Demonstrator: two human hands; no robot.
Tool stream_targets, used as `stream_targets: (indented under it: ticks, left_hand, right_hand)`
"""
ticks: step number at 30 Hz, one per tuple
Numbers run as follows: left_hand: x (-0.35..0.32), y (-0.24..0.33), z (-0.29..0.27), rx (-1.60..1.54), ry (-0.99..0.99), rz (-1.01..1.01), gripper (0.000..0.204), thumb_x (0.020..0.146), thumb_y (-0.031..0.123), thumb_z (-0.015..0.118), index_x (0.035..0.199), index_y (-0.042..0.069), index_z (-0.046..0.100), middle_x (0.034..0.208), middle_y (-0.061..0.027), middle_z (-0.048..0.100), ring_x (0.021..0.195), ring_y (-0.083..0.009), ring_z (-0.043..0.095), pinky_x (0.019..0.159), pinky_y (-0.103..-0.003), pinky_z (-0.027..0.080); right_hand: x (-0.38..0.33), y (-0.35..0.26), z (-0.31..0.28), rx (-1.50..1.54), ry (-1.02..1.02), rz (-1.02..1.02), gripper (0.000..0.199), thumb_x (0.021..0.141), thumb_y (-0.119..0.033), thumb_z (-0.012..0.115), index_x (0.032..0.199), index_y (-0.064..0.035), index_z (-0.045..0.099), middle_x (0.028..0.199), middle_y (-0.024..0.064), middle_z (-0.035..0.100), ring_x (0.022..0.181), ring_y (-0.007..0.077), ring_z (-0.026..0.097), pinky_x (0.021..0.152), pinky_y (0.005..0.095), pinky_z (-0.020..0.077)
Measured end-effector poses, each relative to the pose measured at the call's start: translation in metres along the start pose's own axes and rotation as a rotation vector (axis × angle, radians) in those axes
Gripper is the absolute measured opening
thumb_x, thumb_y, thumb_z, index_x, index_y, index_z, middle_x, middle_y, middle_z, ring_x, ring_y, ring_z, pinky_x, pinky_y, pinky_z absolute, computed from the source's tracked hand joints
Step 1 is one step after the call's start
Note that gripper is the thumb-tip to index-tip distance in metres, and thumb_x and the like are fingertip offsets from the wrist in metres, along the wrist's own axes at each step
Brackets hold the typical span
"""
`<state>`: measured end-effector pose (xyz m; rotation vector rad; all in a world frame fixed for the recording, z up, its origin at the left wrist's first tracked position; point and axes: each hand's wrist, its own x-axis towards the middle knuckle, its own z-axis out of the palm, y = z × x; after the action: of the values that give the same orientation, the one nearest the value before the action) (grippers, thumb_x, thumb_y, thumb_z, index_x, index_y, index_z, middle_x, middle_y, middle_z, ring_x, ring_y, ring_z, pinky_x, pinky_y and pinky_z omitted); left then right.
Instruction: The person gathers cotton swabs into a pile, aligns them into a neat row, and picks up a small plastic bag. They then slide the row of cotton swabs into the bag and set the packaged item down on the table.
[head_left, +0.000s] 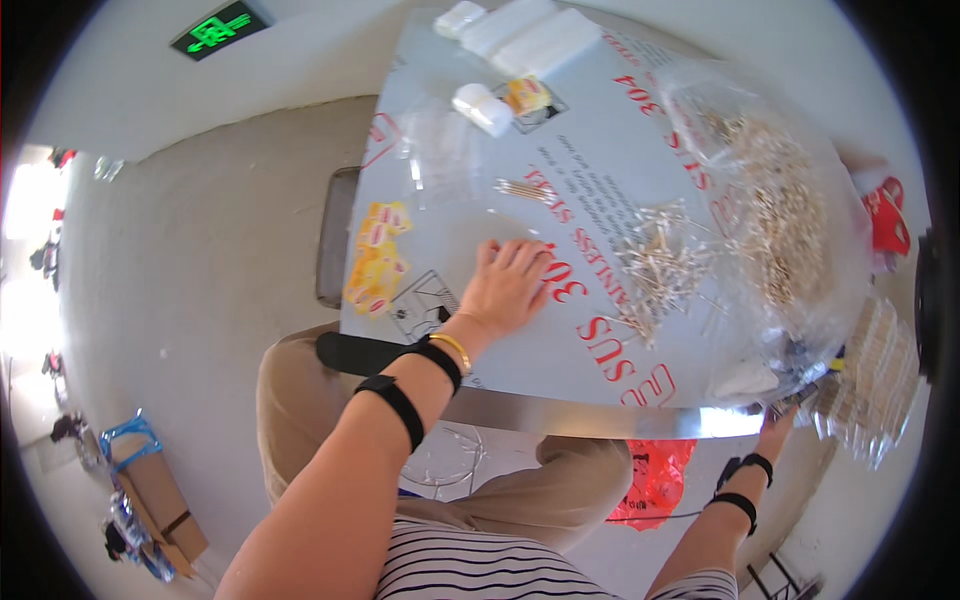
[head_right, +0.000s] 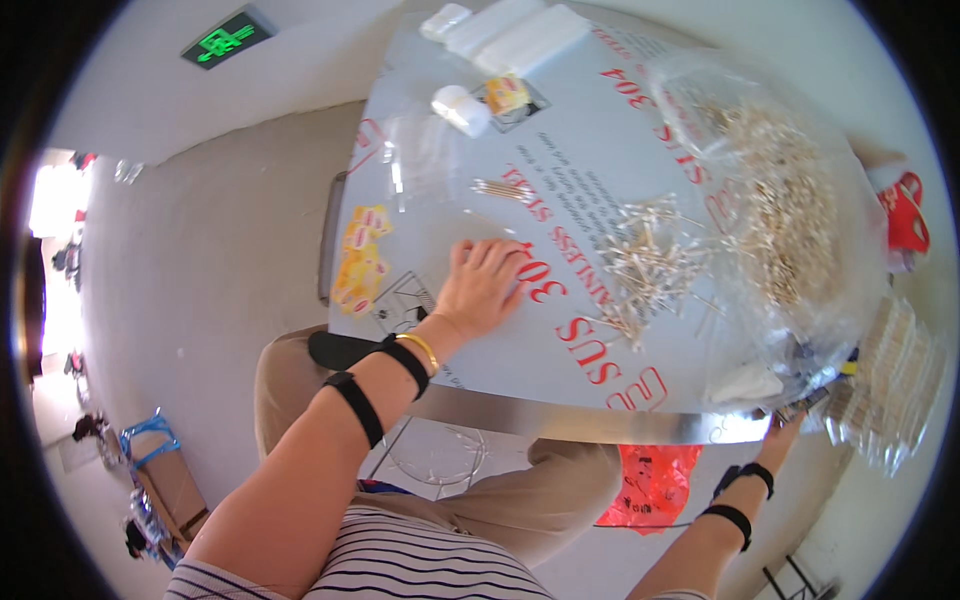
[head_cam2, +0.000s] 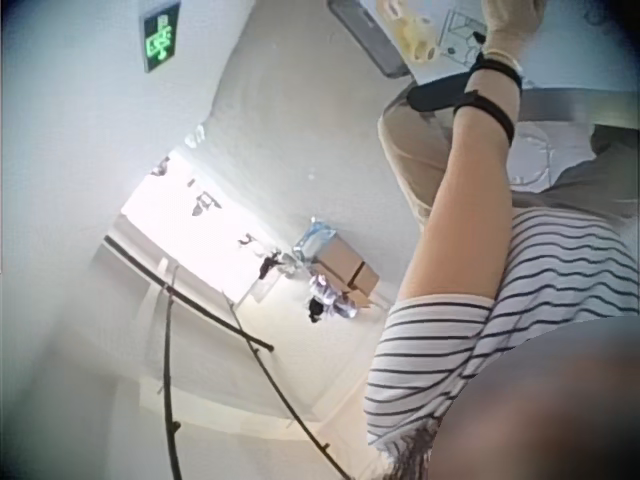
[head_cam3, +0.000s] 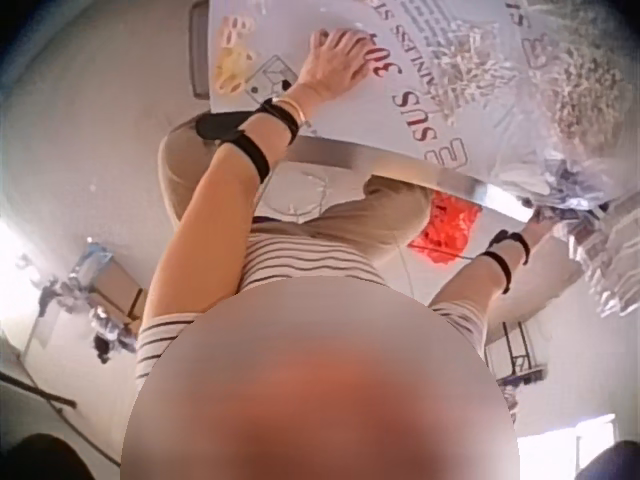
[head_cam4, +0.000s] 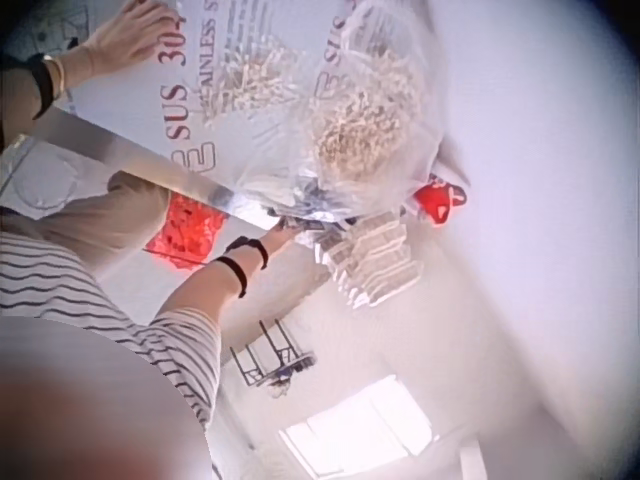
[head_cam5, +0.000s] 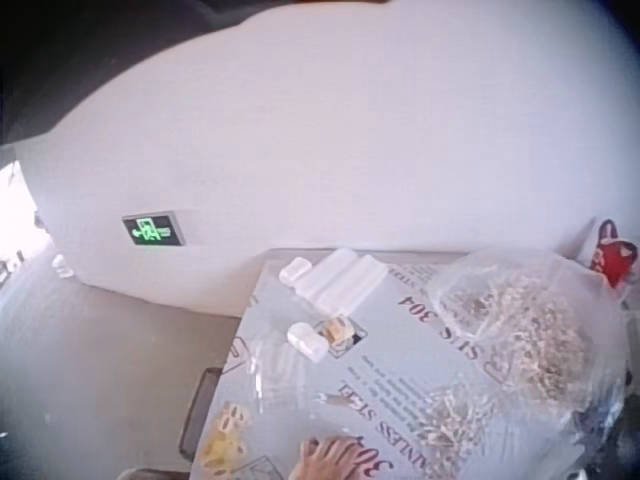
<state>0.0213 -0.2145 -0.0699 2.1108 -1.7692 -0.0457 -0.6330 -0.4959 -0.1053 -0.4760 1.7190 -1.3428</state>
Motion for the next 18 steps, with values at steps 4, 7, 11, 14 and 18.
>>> stream_targets:
  ticks: [4, 7, 11, 14, 18]
  left_hand:
    - [0.0, -0.001, -0.002, -0.03, 0.026, 0.024, 0.03, 0.09, 0.029, 0.061, 0.113, 0.011, 0.06, 0.12, -0.0031, 0.056, 0.115, -0.021, 0.052, 0.096, -0.047, 0.036]
    - [-0.001, -0.001, -0.003, -0.005, -0.002, 0.017, 0.028, 0.089, 0.028, 0.062, 0.112, 0.011, 0.059, 0.119, -0.0024, 0.056, 0.114, -0.0216, 0.052, 0.095, -0.047, 0.036]
    - [0.008, 0.007, -0.001, -0.043, 0.015, 0.025, 0.028, 0.089, 0.027, 0.063, 0.112, 0.012, 0.059, 0.12, -0.0026, 0.056, 0.114, -0.0229, 0.052, 0.096, -0.047, 0.035]
    - [0.001, 0.0, -0.003, 0.004, -0.001, 0.024, 0.029, 0.089, 0.027, 0.063, 0.113, 0.012, 0.058, 0.12, -0.0026, 0.056, 0.115, -0.023, 0.051, 0.096, -0.047, 0.035]
    - [0.001, -0.001, -0.004, 0.02, -0.018, 0.021, 0.03, 0.091, 0.028, 0.061, 0.115, 0.011, 0.057, 0.122, -0.0031, 0.055, 0.116, -0.023, 0.05, 0.098, -0.048, 0.034]
  right_hand:
    - [0.007, 0.004, -0.011, -0.035, 0.115, -0.03, 0.035, 0.104, -0.034, 0.051, 0.123, -0.0054, 0.056, 0.107, 0.0089, 0.065, 0.088, 0.0231, 0.063, 0.078, 0.035, 0.0535]
    - [0.001, 0.037, -0.014, -0.201, 0.217, 0.059, 0.027, 0.101, -0.034, 0.055, 0.109, -0.0082, 0.058, 0.096, 0.0046, 0.059, 0.077, 0.016, 0.056, 0.064, 0.0296, 0.0467]
    - [0.033, 0.021, -0.041, -0.512, 0.368, -0.045, 0.045, 0.1, -0.039, 0.057, 0.131, -0.0073, 0.061, 0.096, 0.0076, 0.067, 0.087, 0.023, 0.061, 0.077, 0.0375, 0.0511]
    - [-0.003, 0.033, -0.008, -0.703, 0.479, -0.574, 0.033, 0.099, -0.028, 0.058, 0.12, -0.0057, 0.068, 0.107, 0.0105, 0.067, 0.091, 0.0281, 0.062, 0.086, 0.0452, 0.0507]
    - [-0.141, -0.007, 0.106, -0.573, -0.004, -1.088, 0.031, 0.094, -0.005, 0.062, 0.125, -0.0085, 0.062, 0.112, 0.0089, 0.06, 0.1, 0.0193, 0.056, 0.083, 0.0316, 0.0489]
